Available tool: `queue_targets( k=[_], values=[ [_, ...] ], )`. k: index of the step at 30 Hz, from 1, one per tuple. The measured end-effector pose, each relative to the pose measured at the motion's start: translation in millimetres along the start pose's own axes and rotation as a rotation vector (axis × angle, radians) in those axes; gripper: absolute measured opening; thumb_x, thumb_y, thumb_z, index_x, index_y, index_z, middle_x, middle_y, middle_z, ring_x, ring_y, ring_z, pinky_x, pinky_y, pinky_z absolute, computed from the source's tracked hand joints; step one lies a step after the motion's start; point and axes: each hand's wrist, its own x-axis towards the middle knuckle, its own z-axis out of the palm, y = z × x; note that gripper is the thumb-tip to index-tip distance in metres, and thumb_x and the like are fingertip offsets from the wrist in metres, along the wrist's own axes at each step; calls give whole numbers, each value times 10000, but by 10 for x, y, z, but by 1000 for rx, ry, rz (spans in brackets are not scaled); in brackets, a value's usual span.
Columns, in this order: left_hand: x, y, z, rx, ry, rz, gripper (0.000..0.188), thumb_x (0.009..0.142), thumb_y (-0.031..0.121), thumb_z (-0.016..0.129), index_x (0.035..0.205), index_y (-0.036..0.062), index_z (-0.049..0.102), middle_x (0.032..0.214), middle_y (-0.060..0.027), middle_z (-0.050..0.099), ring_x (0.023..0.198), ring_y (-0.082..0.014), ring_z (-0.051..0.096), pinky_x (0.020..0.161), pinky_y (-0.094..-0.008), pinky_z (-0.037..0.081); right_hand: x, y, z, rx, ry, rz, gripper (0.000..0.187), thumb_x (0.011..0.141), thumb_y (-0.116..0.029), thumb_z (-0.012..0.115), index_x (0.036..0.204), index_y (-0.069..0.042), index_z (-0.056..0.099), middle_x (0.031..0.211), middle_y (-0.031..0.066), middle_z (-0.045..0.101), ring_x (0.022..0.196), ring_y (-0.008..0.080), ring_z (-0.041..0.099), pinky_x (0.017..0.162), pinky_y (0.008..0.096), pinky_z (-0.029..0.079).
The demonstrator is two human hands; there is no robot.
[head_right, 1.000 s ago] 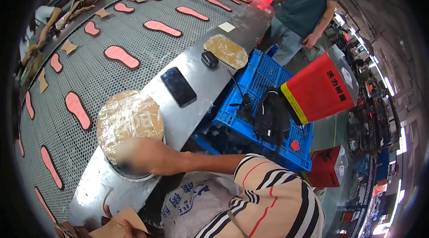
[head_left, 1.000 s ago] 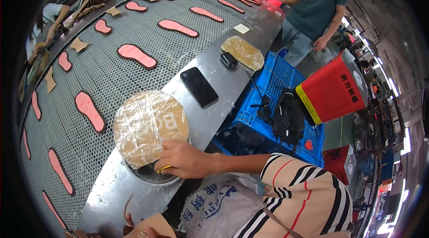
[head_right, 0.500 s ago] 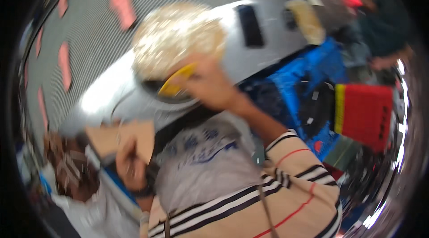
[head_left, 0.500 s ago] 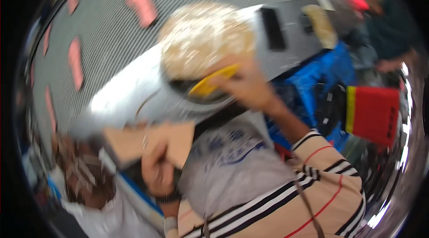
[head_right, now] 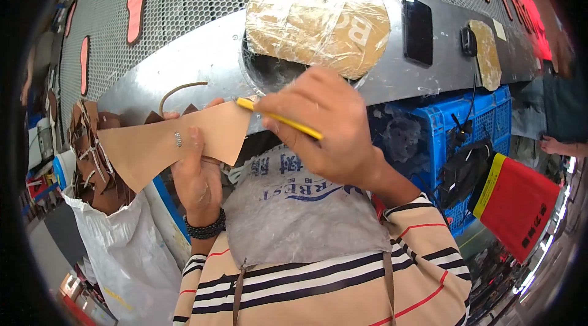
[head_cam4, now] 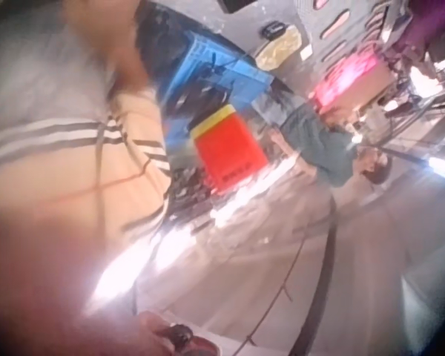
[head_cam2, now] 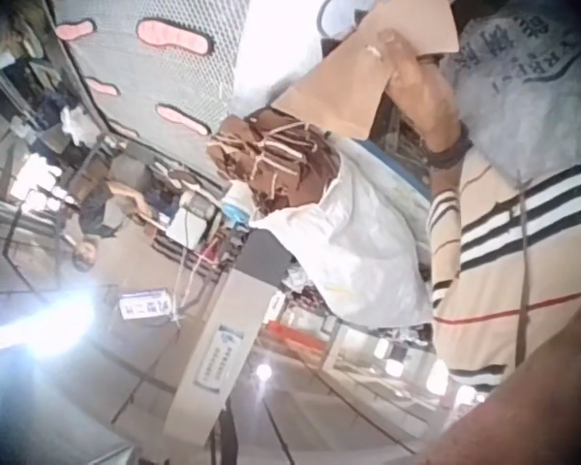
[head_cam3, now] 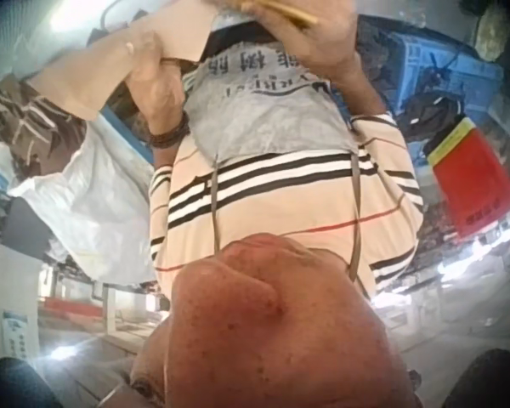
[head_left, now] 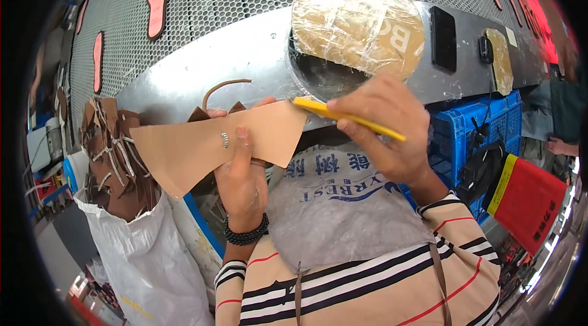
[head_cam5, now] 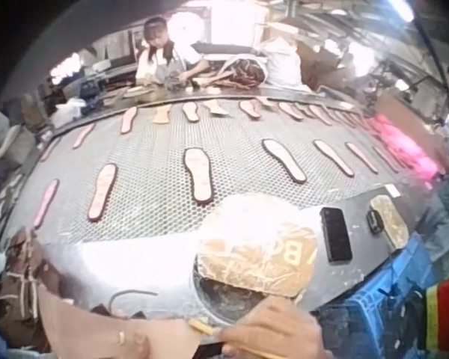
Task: The worker applies adhesive to various leather and synthetic shoe upper components using a yellow spreader tool.
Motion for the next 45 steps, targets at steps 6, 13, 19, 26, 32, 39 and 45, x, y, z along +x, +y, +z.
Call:
queue_targets(
  k=[6,13,19,26,32,39,45],
  values=[
    [-20,-70,-5,-100,46,-13,374,1094,132,449,1424,137,274,1431,-335,503,1372,-363,502,1122,-461,449,-195,-126,166,33,-29,-97,258,721,-53,806,965,-23,727,801,64,635,697,246,566,615,363,424],
    [50,-23,-37,-188,46,-115,396,1103,309,457,1413,75,380,1432,-296,516,1354,-334,514,1103,-458,456,-146,-181,-31,286,-124,-73,208,768,-68,787,970,-37,748,824,70,683,711,228,595,635,345,437],
    [82,6,-613,81,-44,-328,537,1069,543,443,1279,61,555,1102,-63,640,816,-98,591,645,-217,459,-186,81,-99,-18,126,161,170,847,-14,726,1015,-14,754,890,122,729,766,263,616,726,373,482],
    [344,-96,-67,-316,18,-178,371,1088,369,494,1305,72,543,1315,-65,605,1166,-181,595,985,-338,495,-183,467,226,-242,65,173,165,866,-62,718,1026,-44,758,914,94,713,853,287,608,779,378,495],
    [576,-39,141,-667,94,-137,345,1052,303,583,1316,82,557,1316,-86,599,1233,-247,559,1050,-468,471,-187,334,147,-137,334,177,146,855,-29,714,997,-21,748,873,113,716,775,278,648,733,358,512],
    [659,-122,248,-760,-52,-19,389,1046,367,567,1302,74,577,1309,-108,625,1194,-269,583,1030,-504,469,-180,-257,291,320,442,288,94,872,9,684,960,20,715,819,103,685,718,155,655,653,290,506],
    [579,-107,230,-794,-69,-11,458,1027,402,585,1307,39,571,1304,-131,628,1155,-285,581,1013,-462,450,-215,-317,242,450,497,404,73,907,19,654,965,21,698,828,51,687,758,62,624,657,250,508]
  ],
)
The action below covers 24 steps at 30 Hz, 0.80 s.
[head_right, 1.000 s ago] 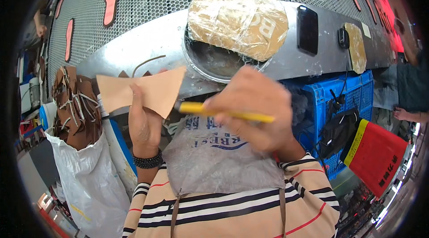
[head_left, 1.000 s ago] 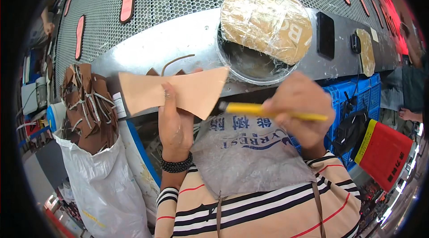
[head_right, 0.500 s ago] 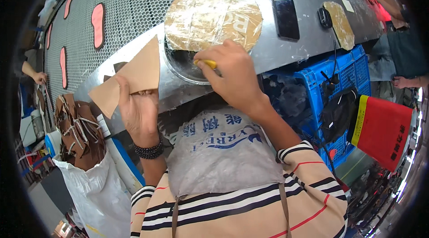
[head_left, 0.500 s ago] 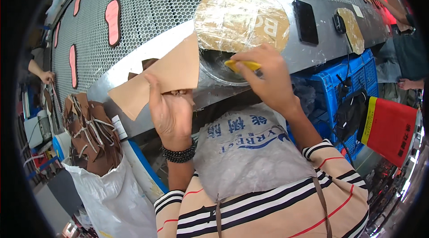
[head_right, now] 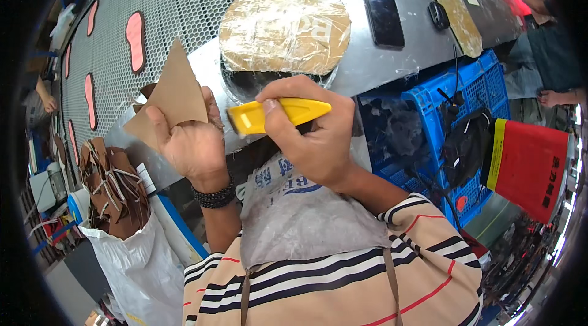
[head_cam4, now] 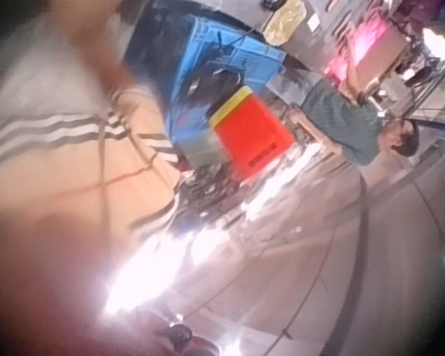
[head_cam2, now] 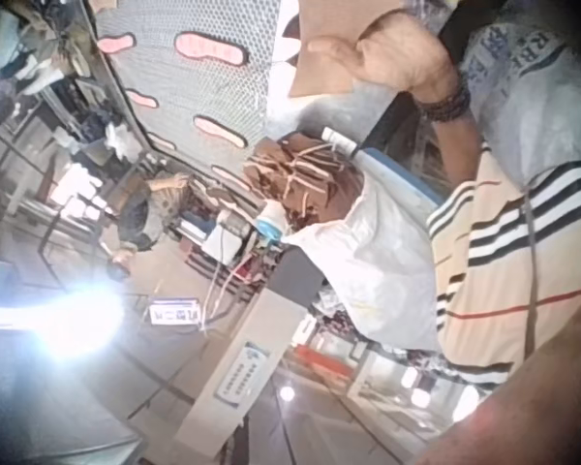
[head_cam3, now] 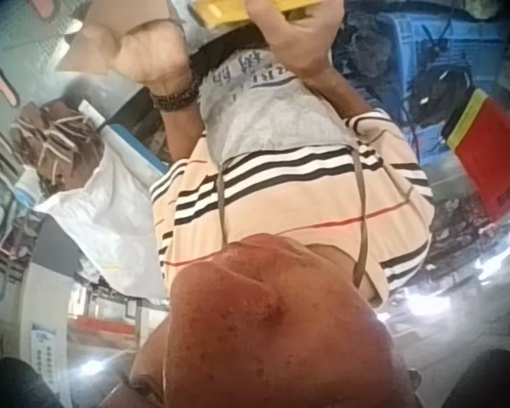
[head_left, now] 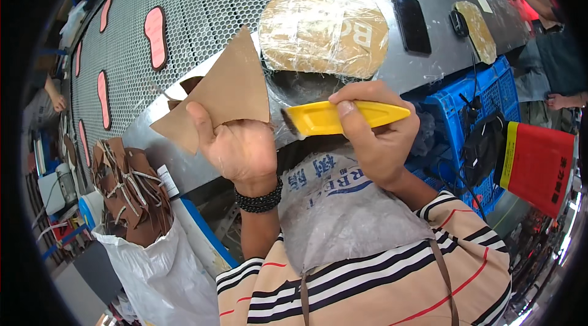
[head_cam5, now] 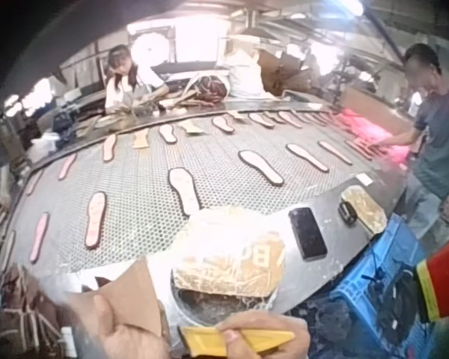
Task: The worker applies adhesive to various leather and synthetic shoe upper components using a yellow spreader tool.
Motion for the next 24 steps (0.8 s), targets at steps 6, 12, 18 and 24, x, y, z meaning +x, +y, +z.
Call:
queue_targets(
  k=[6,12,18,24],
  values=[
    [76,-2,191,131,-137,-21,449,1009,362,563,1319,37,564,1103,-80,590,989,-249,517,858,-382,405,-30,105,-248,-121,-23,37,65,891,-20,671,920,25,708,878,112,726,783,115,671,707,273,538],
    [1169,-512,814,392,-716,-344,553,1024,270,537,1502,24,406,1425,-145,514,1282,-254,509,1066,-431,447,101,-114,-1104,-182,232,-7,92,895,-49,687,954,16,714,884,113,724,771,149,682,698,293,535],
    [2312,-2830,1616,981,-928,-743,386,1000,206,634,1335,23,580,1269,-48,599,1122,-165,591,1018,-325,462,-31,-42,-1828,-222,471,104,105,924,-87,677,996,-17,709,859,103,704,762,187,682,698,309,521],
    [3168,-5464,1913,1051,-1097,-926,246,971,227,665,1129,52,594,960,-18,621,871,-144,613,761,-329,527,97,220,-2315,-311,821,110,59,835,-7,684,856,11,736,711,101,661,594,165,601,564,299,454]
  ],
)
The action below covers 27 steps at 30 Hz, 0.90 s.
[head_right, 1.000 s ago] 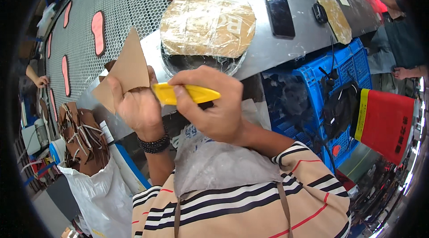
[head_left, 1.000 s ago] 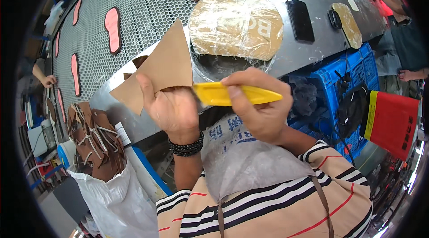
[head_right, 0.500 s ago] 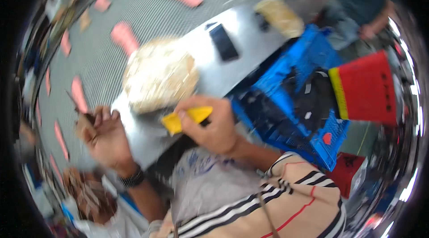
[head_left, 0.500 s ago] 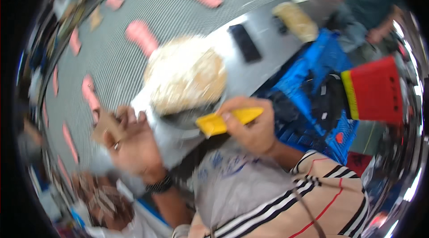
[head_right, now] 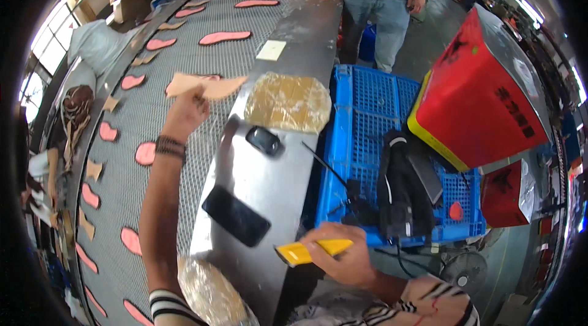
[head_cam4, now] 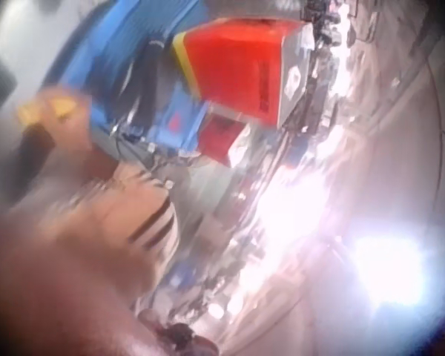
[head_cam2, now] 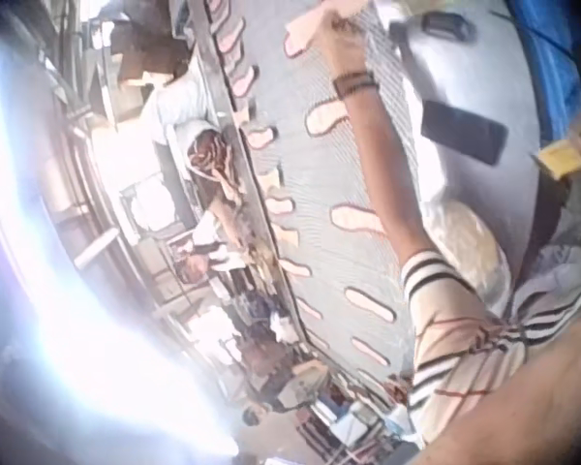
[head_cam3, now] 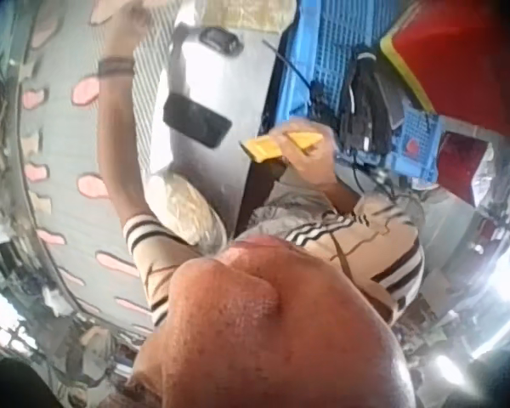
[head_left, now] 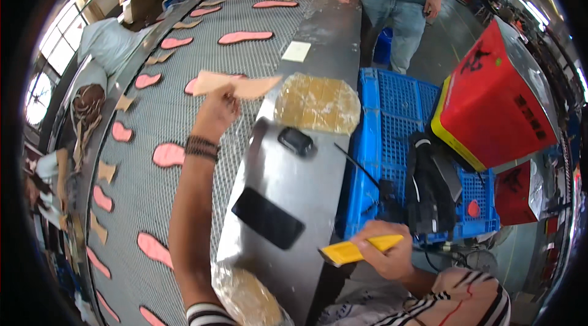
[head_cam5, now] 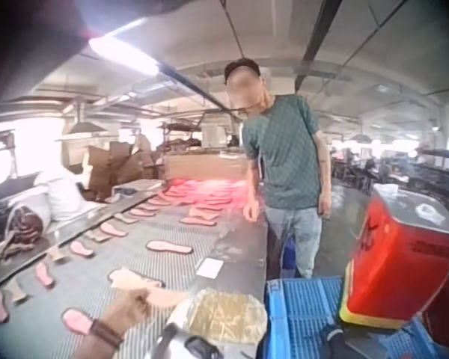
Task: The worker applies adhesive to various leather and synthetic shoe upper components using a yellow spreader tool.
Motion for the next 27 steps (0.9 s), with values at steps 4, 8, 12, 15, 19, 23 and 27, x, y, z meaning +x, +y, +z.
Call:
queue_targets(
  k=[4,8,12,15,19,23,27],
  values=[
    [1511,638,-202,-55,13,185,772,935,473,637,1510,58,335,1363,-140,511,1221,-272,552,1028,-520,437,194,-8,-179,-48,48,-4,59,845,-15,693,875,19,729,732,124,684,627,186,644,593,298,494],
    [1560,776,36,-613,375,-71,1076,892,659,538,1651,149,-29,1682,-190,134,1523,-386,218,1147,-754,117,202,52,-263,6,138,17,59,831,2,692,860,32,734,719,129,678,610,180,624,581,289,481],
    [-124,1101,-402,-361,205,117,772,1041,564,319,1596,35,229,1648,-243,228,1531,-373,237,1194,-696,208,168,140,-214,152,4,5,68,852,-3,687,894,27,731,739,115,670,641,167,619,590,292,466],
    [-2222,1417,-777,-69,202,139,597,1100,423,314,1536,21,391,1514,-185,477,1394,-300,480,1138,-476,405,88,37,-133,191,-175,26,67,872,-16,681,912,11,728,796,110,671,684,156,619,607,300,456],
    [-5758,1355,-199,581,893,259,503,1053,363,461,1427,37,541,1439,-135,550,1228,-233,598,1032,-395,475,-233,-1,214,356,-320,-179,52,860,10,675,875,-2,723,812,80,666,694,190,587,647,309,460],
    [-7475,888,1243,750,1621,54,285,1025,189,548,1226,7,636,1159,-72,658,1053,-171,627,943,-307,472,-606,44,413,424,-390,-288,138,884,-40,628,1000,26,667,954,112,647,903,213,589,894,365,472],
    [-8985,107,1719,1254,1711,-490,318,938,183,667,1225,46,652,1110,-159,664,1030,-290,656,920,-380,500,-957,-172,731,459,-513,-157,113,863,-31,641,932,51,674,900,134,648,848,192,587,805,300,453]
  ],
)
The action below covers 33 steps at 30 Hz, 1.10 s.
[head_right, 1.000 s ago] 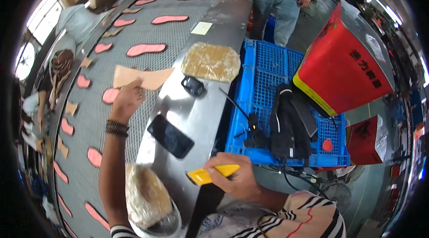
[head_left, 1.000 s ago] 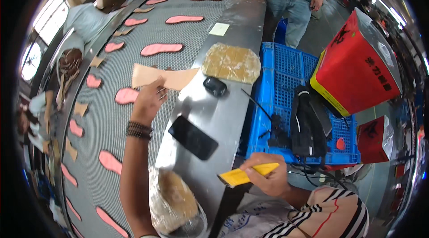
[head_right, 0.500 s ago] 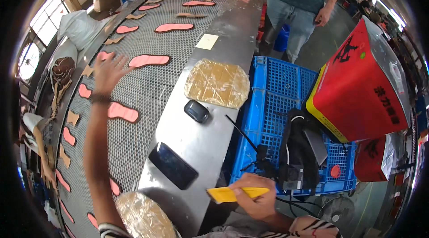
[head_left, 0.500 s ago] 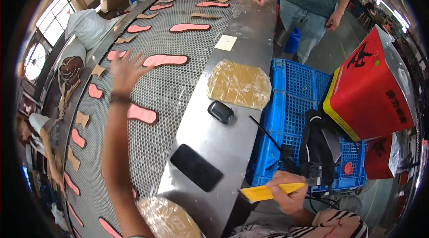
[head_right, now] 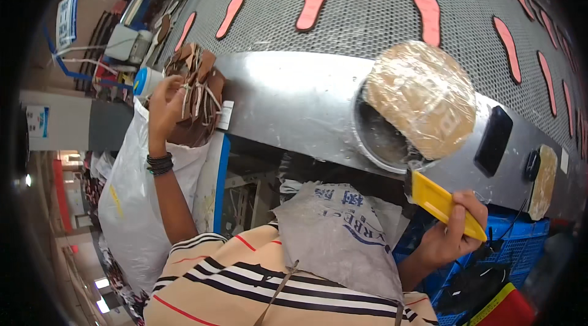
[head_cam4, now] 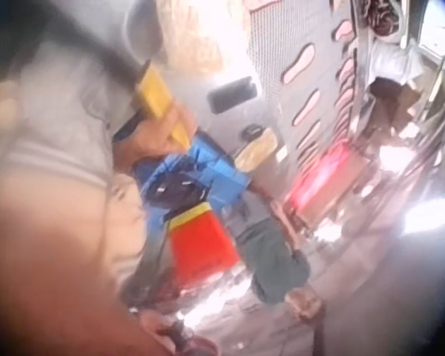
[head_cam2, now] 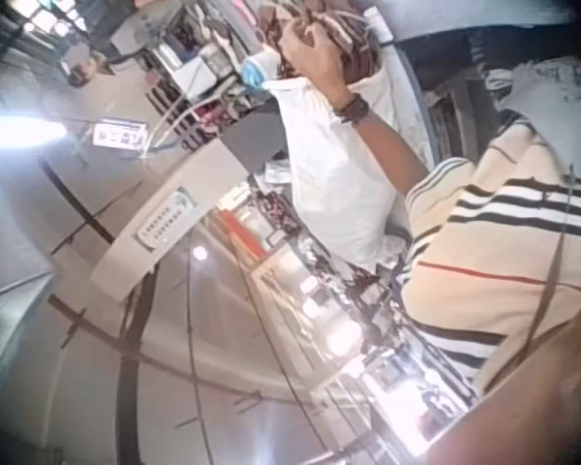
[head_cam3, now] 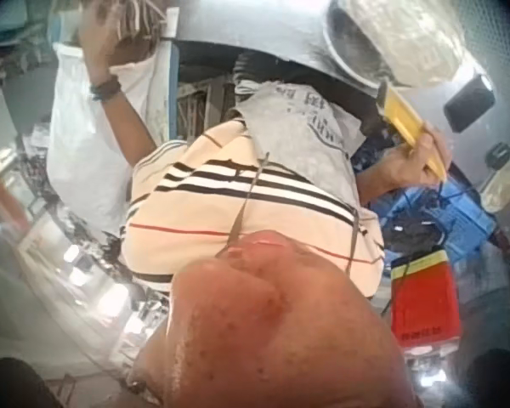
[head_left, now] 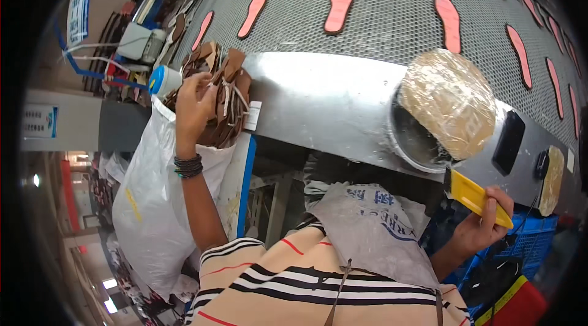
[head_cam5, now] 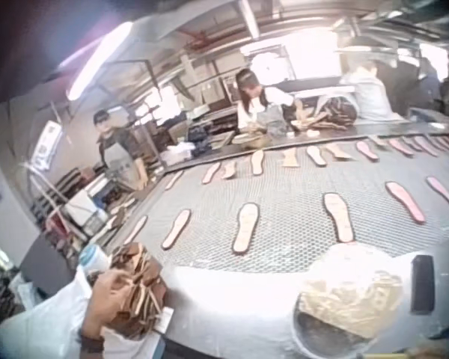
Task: The worker applies adhesive to various leather and synthetic shoe upper components using a yellow spreader tool.
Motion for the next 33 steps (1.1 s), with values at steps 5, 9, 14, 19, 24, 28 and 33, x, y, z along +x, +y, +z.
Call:
queue_targets(
  k=[5,9,14,19,24,28,33],
  values=[
    [-28,-321,597,570,64,102,356,937,305,672,1180,47,655,1095,-196,665,976,-405,658,882,-485,526,-119,-132,693,22,-298,10,115,840,-24,666,918,55,697,917,129,663,852,195,603,809,301,444],
    [279,-749,724,460,-8,-197,377,985,348,603,1137,8,662,1064,-218,695,903,-434,670,808,-499,538,-82,-275,938,65,-424,-32,108,831,-25,665,891,56,703,920,144,671,857,211,607,810,320,441],
    [348,-643,-57,-248,357,-255,352,1078,277,497,1142,-37,642,1073,-129,716,991,-260,704,792,-411,532,-215,-57,886,24,-277,-11,118,835,-31,658,895,63,697,925,136,676,884,209,600,859,328,443],
    [257,-157,-308,-981,169,-80,336,1011,98,605,1324,-2,532,1155,-147,679,1054,-212,690,894,-351,588,-180,-143,861,-90,-297,33,119,875,-12,621,930,50,706,941,125,682,939,188,619,903,325,455],
    [140,341,625,-834,47,-86,328,1034,142,575,1323,-10,537,1159,-107,666,1013,-174,660,872,-331,547,-159,-82,1341,-84,-885,-154,78,891,-67,585,920,-14,635,940,153,632,846,245,628,730,343,483],
    [77,637,1085,-968,148,-56,330,1055,180,552,1315,-22,551,1096,-80,650,943,-142,622,902,-311,490,-308,-41,1691,-200,-1026,132,234,905,-133,636,1107,-14,637,633,118,620,561,327,611,607,420,494],
    [-192,837,1145,-909,109,-97,368,1062,185,552,1348,-46,528,1149,-73,622,963,-128,602,922,-310,487,-491,208,2178,-490,-932,100,586,886,-203,704,1388,15,494,702,191,680,700,374,698,671,474,533]
  ],
)
